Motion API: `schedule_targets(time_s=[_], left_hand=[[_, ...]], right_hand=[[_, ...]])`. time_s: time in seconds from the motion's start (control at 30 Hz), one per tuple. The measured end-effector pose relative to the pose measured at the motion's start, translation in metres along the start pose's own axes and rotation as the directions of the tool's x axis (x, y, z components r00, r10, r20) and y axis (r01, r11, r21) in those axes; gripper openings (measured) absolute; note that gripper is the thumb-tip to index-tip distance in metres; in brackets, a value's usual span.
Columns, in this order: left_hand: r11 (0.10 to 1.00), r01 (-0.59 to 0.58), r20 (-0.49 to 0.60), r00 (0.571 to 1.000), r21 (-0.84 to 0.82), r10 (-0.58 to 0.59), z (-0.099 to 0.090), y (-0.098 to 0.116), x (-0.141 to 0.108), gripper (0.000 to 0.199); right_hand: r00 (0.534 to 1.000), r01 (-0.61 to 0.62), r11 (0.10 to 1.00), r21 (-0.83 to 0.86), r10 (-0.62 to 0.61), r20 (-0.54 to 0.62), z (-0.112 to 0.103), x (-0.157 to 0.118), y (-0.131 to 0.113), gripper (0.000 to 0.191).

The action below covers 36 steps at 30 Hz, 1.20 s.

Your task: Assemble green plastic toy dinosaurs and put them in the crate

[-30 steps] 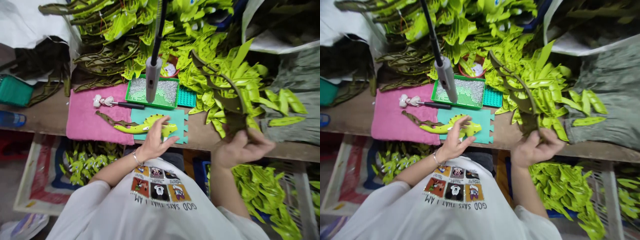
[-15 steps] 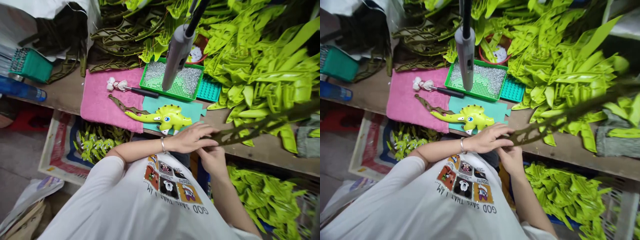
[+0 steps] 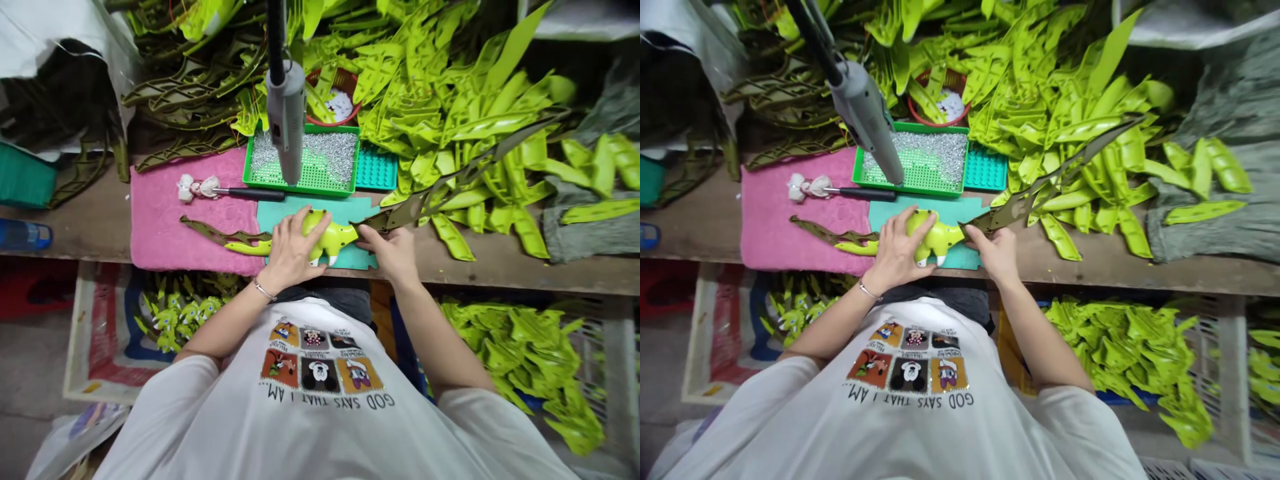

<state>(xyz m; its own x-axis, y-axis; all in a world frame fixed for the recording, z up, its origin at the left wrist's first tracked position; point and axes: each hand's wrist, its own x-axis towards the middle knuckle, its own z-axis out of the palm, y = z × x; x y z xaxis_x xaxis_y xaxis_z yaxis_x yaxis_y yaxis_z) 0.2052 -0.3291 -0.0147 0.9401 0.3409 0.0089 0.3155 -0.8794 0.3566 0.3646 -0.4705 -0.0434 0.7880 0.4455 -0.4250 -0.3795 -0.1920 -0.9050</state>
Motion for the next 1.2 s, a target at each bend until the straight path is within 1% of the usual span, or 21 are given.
schedule_targets(time_s=[0.07, 0.17, 0.27, 0.33, 0.4, 0.53, 0.6, 0.7, 0.77, 0.8, 0.83, 0.9, 0.93, 0.97, 1.0, 1.03, 1.07, 1.1, 1.13, 1.17, 1.2], left_hand=[[0.999, -0.039, -0.016, 0.999, -0.009, 0.039, -0.001, 0.0, -0.002, 0.088], [0.998, -0.062, -0.029, 0.998, -0.02, 0.062, -0.005, -0.003, -0.006, 0.092], [0.997, -0.066, -0.015, 0.998, -0.029, 0.065, -0.011, -0.008, -0.01, 0.103], [0.997, -0.072, -0.017, 0.997, -0.034, 0.071, -0.014, -0.009, -0.012, 0.103], [0.997, -0.07, -0.034, 0.997, -0.03, 0.069, -0.016, -0.01, -0.014, 0.097], [0.998, -0.063, -0.07, 0.996, -0.01, 0.062, -0.015, -0.009, -0.013, 0.085], [0.998, -0.061, -0.094, 0.994, -0.002, 0.06, -0.016, -0.009, -0.011, 0.082], [0.997, -0.077, -0.111, 0.991, 0.007, 0.077, -0.017, -0.009, -0.008, 0.078], [0.995, -0.095, -0.123, 0.988, 0.012, 0.096, -0.017, -0.01, -0.013, 0.076], [0.995, -0.102, -0.159, 0.982, -0.005, 0.1, -0.015, -0.01, -0.018, 0.076], [0.993, -0.105, -0.23, 0.969, -0.045, 0.092, -0.012, -0.009, -0.025, 0.075], [0.968, -0.099, -0.428, 0.904, -0.231, -0.009, -0.003, -0.008, -0.044, 0.066], [0.918, -0.097, -0.491, 0.864, -0.384, -0.114, 0.002, -0.006, -0.053, 0.054], [0.818, -0.077, -0.469, 0.848, -0.57, -0.248, 0.008, -0.003, -0.06, 0.041], [0.653, -0.028, -0.361, 0.851, -0.757, -0.382, 0.012, 0.0, -0.066, 0.033], [0.427, 0.042, -0.187, 0.857, -0.903, -0.48, 0.016, 0.004, -0.068, 0.031], [0.174, 0.111, 0.004, 0.852, -0.978, -0.523, 0.02, 0.009, -0.067, 0.032], [-0.061, 0.157, 0.165, 0.834, -0.986, -0.527, 0.022, 0.015, -0.064, 0.035], [-0.248, 0.164, 0.274, 0.809, -0.955, -0.52, 0.024, 0.02, -0.059, 0.041], [-0.372, 0.131, 0.324, 0.789, -0.919, -0.522, 0.026, 0.026, -0.053, 0.046], [-0.441, 0.088, 0.338, 0.779, -0.893, -0.529, 0.028, 0.031, -0.046, 0.047]], right_hand=[[0.994, -0.053, 0.997, 0.055, 0.047, 0.101, 0.005, -0.003, -0.002, 0.052], [0.961, -0.131, 0.981, 0.146, 0.089, 0.262, 0.006, -0.005, -0.004, 0.055], [0.939, -0.174, 0.964, 0.199, 0.102, 0.329, 0.004, -0.007, -0.006, 0.055], [0.934, -0.202, 0.955, 0.215, 0.121, 0.337, 0.004, -0.009, -0.007, 0.055], [0.935, -0.212, 0.951, 0.225, 0.131, 0.329, 0.007, -0.014, -0.008, 0.054], [0.966, -0.137, 0.971, 0.193, 0.088, 0.245, 0.019, -0.027, -0.01, 0.049], [0.959, -0.158, 0.969, 0.188, 0.105, 0.264, 0.026, -0.031, -0.01, 0.05], [0.926, -0.231, 0.95, 0.213, 0.147, 0.347, 0.035, -0.034, -0.01, 0.049], [0.934, -0.208, 0.95, 0.233, 0.122, 0.336, 0.039, -0.034, -0.011, 0.045], [0.947, -0.169, 0.955, 0.242, 0.09, 0.307, 0.04, -0.034, -0.012, 0.042], [0.962, -0.116, 0.963, 0.244, 0.048, 0.269, 0.041, -0.034, -0.013, 0.04], [0.98, -0.01, 0.973, 0.231, -0.036, 0.195, 0.041, -0.034, -0.016, 0.037], [0.983, 0.025, 0.974, 0.224, -0.065, 0.172, 0.041, -0.034, -0.018, 0.037], [0.984, 0.047, 0.975, 0.219, -0.083, 0.161, 0.041, -0.034, -0.019, 0.038], [0.983, 0.058, 0.975, 0.214, -0.093, 0.158, 0.04, -0.035, -0.021, 0.039], [0.981, 0.065, 0.977, 0.201, -0.099, 0.165, 0.04, -0.036, -0.024, 0.039], [0.978, 0.068, 0.982, 0.178, -0.101, 0.182, 0.04, -0.037, -0.026, 0.039], [0.973, 0.07, 0.987, 0.147, -0.1, 0.209, 0.04, -0.038, -0.028, 0.04], [0.965, 0.071, 0.991, 0.114, -0.097, 0.243, 0.04, -0.039, -0.031, 0.04], [0.957, 0.071, 0.994, 0.087, -0.093, 0.276, 0.039, -0.041, -0.033, 0.04], [0.95, 0.076, 0.995, 0.069, -0.093, 0.297, 0.038, -0.042, -0.034, 0.04]])
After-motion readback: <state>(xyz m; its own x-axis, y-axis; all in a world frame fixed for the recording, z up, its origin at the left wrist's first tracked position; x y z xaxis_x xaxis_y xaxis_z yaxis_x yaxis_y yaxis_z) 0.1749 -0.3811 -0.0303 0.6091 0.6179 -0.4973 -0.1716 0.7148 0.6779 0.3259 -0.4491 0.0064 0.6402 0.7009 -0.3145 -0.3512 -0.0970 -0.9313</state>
